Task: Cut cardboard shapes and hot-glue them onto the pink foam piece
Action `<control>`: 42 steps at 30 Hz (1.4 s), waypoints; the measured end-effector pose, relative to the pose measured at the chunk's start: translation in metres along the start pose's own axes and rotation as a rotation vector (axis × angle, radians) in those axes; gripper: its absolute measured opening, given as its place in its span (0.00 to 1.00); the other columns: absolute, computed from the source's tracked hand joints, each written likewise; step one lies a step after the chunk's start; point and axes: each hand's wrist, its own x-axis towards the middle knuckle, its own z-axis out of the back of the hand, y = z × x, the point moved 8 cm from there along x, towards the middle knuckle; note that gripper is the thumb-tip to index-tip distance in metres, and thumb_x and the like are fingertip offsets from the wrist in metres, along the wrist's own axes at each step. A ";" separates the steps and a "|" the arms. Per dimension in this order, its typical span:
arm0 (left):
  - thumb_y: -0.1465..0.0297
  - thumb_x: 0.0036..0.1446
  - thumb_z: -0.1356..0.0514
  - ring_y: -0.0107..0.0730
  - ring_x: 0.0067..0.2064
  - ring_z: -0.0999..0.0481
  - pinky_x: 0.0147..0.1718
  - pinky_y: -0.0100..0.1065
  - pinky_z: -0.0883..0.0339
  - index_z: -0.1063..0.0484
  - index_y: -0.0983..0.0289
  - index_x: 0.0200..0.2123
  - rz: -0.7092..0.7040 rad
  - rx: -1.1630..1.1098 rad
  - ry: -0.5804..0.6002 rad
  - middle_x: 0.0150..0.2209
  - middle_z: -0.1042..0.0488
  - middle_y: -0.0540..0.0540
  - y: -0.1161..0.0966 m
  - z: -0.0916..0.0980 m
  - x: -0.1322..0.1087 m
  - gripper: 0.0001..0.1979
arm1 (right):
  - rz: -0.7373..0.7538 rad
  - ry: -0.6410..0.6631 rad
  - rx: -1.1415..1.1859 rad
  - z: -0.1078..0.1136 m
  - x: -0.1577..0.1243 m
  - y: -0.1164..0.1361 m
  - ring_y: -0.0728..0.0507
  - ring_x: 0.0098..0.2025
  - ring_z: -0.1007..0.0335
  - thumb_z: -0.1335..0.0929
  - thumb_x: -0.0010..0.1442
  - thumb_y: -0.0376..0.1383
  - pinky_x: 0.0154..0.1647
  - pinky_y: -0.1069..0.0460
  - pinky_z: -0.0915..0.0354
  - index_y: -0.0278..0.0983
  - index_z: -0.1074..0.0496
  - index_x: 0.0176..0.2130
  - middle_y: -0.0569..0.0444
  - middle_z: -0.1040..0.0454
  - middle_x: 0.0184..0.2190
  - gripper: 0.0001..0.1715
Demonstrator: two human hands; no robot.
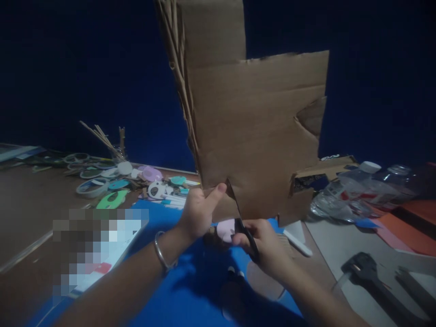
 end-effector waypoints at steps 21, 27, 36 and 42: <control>0.58 0.52 0.41 0.32 0.25 0.27 0.24 0.31 0.34 0.25 0.64 0.27 0.050 -0.080 0.129 0.24 0.25 0.53 -0.007 -0.005 -0.003 0.15 | 0.062 0.049 0.211 -0.006 -0.003 0.011 0.50 0.22 0.51 0.31 0.42 0.58 0.23 0.55 0.50 0.33 0.33 0.20 0.59 0.44 0.18 0.30; 0.56 0.52 0.42 0.22 0.18 0.48 0.16 0.29 0.54 0.46 0.63 0.11 -0.328 0.340 -0.184 0.13 0.47 0.46 -0.049 0.024 -0.003 0.26 | 0.000 0.022 0.112 -0.005 -0.002 0.005 0.50 0.23 0.49 0.30 0.43 0.55 0.23 0.55 0.51 0.33 0.33 0.20 0.59 0.43 0.18 0.27; 0.63 0.57 0.46 0.23 0.20 0.52 0.18 0.29 0.53 0.51 0.62 0.14 -0.400 0.428 -0.305 0.16 0.52 0.45 -0.048 0.025 -0.010 0.23 | 0.163 0.159 0.213 -0.015 -0.010 0.017 0.49 0.25 0.48 0.35 0.44 0.62 0.25 0.55 0.51 0.33 0.33 0.23 0.59 0.41 0.20 0.34; 0.62 0.56 0.46 0.22 0.19 0.50 0.16 0.28 0.53 0.49 0.62 0.14 -0.322 0.387 -0.277 0.16 0.50 0.45 -0.034 0.022 -0.005 0.22 | 0.087 0.113 0.131 -0.009 -0.009 0.010 0.49 0.23 0.44 0.37 0.43 0.65 0.23 0.55 0.49 0.33 0.35 0.21 0.57 0.39 0.18 0.37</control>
